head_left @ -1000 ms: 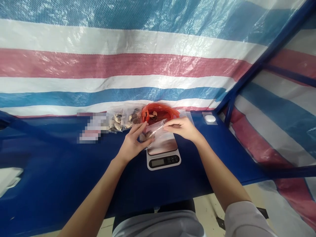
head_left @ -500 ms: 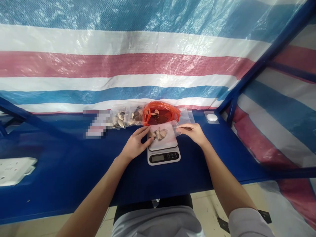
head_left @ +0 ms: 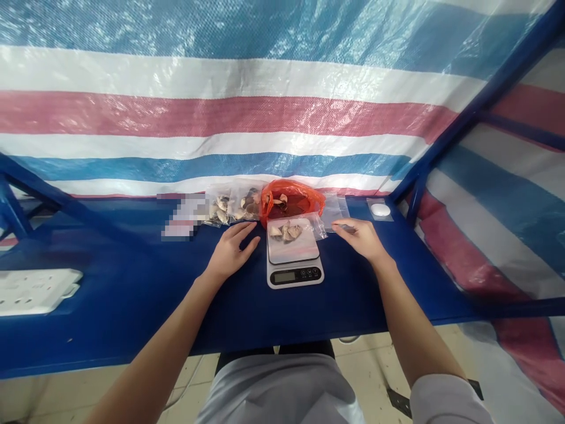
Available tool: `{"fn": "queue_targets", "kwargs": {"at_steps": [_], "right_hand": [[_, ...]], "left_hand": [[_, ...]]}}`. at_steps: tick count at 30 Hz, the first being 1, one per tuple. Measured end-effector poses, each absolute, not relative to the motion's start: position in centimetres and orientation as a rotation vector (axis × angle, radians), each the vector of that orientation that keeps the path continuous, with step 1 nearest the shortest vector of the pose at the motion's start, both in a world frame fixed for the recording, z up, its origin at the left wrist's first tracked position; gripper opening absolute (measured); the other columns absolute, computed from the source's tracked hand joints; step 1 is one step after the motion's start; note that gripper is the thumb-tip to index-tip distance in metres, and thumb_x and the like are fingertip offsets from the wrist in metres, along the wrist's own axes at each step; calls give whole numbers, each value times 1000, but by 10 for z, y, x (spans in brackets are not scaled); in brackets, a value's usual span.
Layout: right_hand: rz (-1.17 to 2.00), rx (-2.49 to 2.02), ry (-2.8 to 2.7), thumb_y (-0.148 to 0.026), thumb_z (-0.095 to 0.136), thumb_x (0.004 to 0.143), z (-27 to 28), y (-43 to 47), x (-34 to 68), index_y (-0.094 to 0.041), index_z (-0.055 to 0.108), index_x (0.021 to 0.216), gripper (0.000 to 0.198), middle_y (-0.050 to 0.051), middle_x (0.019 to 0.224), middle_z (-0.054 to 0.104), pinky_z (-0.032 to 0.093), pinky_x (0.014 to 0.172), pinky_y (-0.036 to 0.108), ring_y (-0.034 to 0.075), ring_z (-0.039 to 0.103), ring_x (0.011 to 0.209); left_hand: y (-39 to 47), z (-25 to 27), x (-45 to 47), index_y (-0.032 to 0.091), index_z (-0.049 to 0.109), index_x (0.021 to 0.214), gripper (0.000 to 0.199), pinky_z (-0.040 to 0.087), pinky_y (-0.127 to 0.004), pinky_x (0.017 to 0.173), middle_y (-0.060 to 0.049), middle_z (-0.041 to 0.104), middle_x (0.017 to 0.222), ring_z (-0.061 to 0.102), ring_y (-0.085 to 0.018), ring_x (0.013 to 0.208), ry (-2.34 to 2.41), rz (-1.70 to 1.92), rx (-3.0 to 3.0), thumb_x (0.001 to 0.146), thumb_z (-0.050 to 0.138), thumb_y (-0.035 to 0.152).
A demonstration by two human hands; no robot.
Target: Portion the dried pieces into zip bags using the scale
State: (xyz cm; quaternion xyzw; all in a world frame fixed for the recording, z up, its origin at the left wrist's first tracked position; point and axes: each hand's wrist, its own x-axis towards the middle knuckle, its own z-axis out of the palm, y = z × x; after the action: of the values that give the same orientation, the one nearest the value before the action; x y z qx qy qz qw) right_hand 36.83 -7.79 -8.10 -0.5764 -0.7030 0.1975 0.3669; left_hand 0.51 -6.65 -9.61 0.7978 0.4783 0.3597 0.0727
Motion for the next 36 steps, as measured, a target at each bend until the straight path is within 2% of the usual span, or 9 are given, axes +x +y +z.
{"fn": "queue_targets", "kwargs": {"at_steps": [4,9,15,21,36], "right_hand": [[61,-1664,-2091,-31,60,96,-92,-87,367,-28,76,115,24,4,134,71,60,96,44,29,69,120],[-123,-1640,-2210,-32,53,100,-115,-88,364,-20,68,133,38,10,143,63,49,114,47,30,56,138],[-92,-1747,-2218,-37,46,103,-128,-87,365,-23,60,143,45,9,154,53,39,121,52,30,47,145],[-53,-1816,-2245,-39,45,104,-121,-90,361,-21,55,148,49,8,158,47,33,124,50,30,41,149],[-32,-1800,-2245,-42,42,104,-123,-88,362,-22,54,149,50,8,158,46,33,123,53,30,41,149]], "left_hand": [[-76,-105,-6,16,65,137,55,42,-56,116,-17,65,139,59,-35,131,1580,793,2568,99,44,51],[-83,-108,-4,16,56,147,61,31,-57,123,-15,49,156,42,-37,147,1727,486,2612,100,39,51],[-83,-102,0,20,51,152,61,28,-57,124,-13,40,162,35,-36,151,1814,302,2574,101,40,51],[-82,-101,2,20,48,153,61,27,-58,124,-14,37,163,33,-37,152,1825,266,2574,101,40,51],[-83,-101,3,23,48,153,62,25,-55,125,-11,39,163,33,-35,152,1838,282,2539,100,40,53]]}}
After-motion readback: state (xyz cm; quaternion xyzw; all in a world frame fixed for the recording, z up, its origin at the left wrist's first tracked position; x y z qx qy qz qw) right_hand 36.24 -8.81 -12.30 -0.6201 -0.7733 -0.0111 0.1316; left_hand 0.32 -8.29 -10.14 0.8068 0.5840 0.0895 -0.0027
